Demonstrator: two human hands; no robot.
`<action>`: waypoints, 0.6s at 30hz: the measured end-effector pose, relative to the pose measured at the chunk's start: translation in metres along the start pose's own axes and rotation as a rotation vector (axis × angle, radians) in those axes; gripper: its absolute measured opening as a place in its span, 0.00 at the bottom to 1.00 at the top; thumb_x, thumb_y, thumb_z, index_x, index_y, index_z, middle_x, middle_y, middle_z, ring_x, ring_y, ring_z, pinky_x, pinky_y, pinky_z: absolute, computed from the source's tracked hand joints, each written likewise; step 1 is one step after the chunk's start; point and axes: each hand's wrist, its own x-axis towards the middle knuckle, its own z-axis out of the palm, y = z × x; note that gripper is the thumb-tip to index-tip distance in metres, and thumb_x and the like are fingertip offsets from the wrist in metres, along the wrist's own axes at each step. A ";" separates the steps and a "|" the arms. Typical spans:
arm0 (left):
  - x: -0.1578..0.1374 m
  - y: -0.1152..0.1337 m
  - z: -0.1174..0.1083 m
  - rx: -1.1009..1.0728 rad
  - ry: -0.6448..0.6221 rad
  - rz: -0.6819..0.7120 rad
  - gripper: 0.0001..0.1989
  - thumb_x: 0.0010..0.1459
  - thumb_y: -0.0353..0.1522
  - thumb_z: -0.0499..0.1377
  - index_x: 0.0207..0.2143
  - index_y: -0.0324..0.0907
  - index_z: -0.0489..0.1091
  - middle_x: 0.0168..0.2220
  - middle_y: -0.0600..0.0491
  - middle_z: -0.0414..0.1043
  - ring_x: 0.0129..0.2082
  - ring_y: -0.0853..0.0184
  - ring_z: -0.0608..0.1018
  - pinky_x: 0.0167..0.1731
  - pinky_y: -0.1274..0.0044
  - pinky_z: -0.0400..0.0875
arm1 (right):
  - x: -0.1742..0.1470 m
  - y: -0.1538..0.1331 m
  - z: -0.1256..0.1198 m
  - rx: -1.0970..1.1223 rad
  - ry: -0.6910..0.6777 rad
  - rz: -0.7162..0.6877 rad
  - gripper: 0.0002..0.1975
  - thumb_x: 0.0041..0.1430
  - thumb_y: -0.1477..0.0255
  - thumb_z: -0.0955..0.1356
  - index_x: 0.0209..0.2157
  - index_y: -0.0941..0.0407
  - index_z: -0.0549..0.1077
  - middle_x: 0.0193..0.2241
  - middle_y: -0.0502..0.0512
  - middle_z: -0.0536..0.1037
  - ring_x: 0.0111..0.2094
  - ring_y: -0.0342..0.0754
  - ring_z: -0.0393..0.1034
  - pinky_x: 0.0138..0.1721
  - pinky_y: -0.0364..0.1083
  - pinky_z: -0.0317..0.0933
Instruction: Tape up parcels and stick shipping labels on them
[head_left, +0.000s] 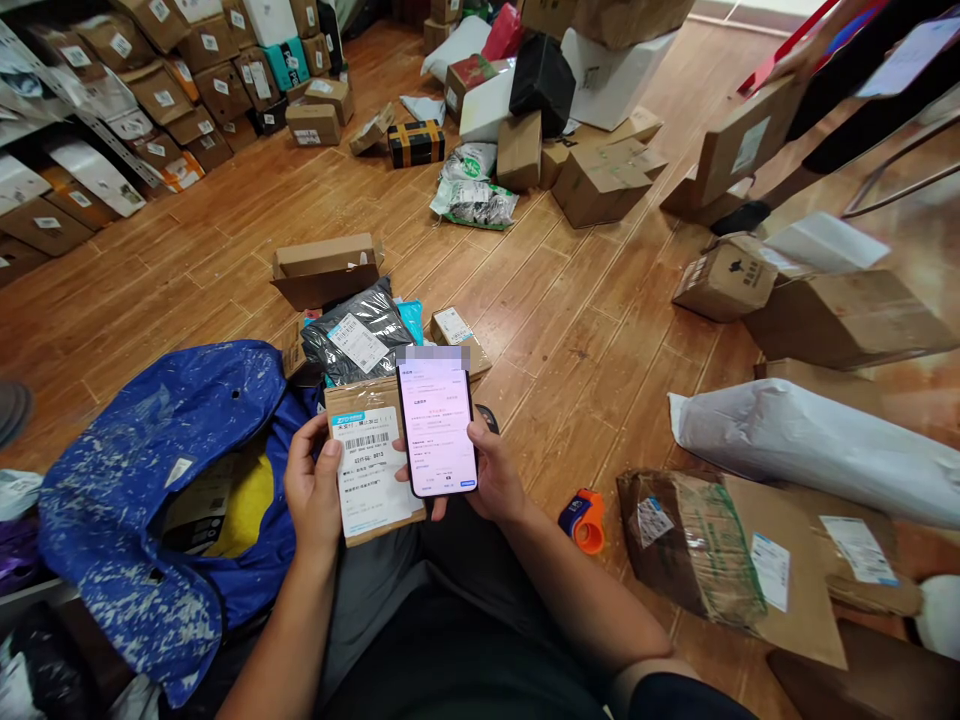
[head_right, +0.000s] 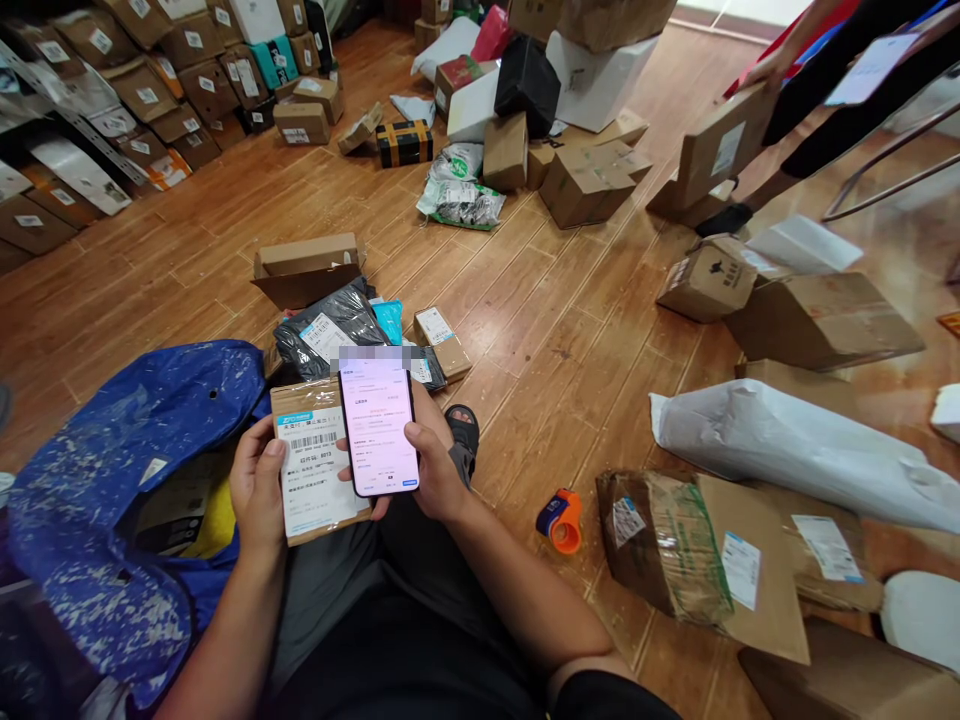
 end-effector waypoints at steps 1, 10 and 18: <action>0.000 0.000 0.000 -0.004 0.003 0.002 0.25 0.60 0.48 0.70 0.53 0.43 0.78 0.49 0.47 0.82 0.48 0.55 0.82 0.48 0.69 0.76 | 0.000 0.000 0.000 0.011 -0.006 -0.003 0.35 0.67 0.47 0.68 0.66 0.52 0.65 0.53 0.67 0.84 0.43 0.61 0.86 0.19 0.44 0.78; 0.000 0.010 -0.006 -0.059 -0.072 0.022 0.24 0.64 0.45 0.68 0.58 0.45 0.78 0.57 0.47 0.81 0.55 0.54 0.81 0.55 0.68 0.74 | 0.000 -0.001 0.000 0.016 -0.005 -0.005 0.41 0.66 0.48 0.70 0.71 0.52 0.57 0.53 0.68 0.84 0.43 0.63 0.86 0.20 0.46 0.79; -0.031 0.073 -0.002 -0.234 0.198 0.342 0.13 0.64 0.43 0.63 0.42 0.48 0.83 0.42 0.52 0.77 0.44 0.60 0.78 0.49 0.68 0.74 | 0.000 -0.002 0.001 0.033 -0.006 0.013 0.37 0.66 0.46 0.69 0.67 0.53 0.63 0.53 0.68 0.85 0.44 0.63 0.86 0.20 0.45 0.79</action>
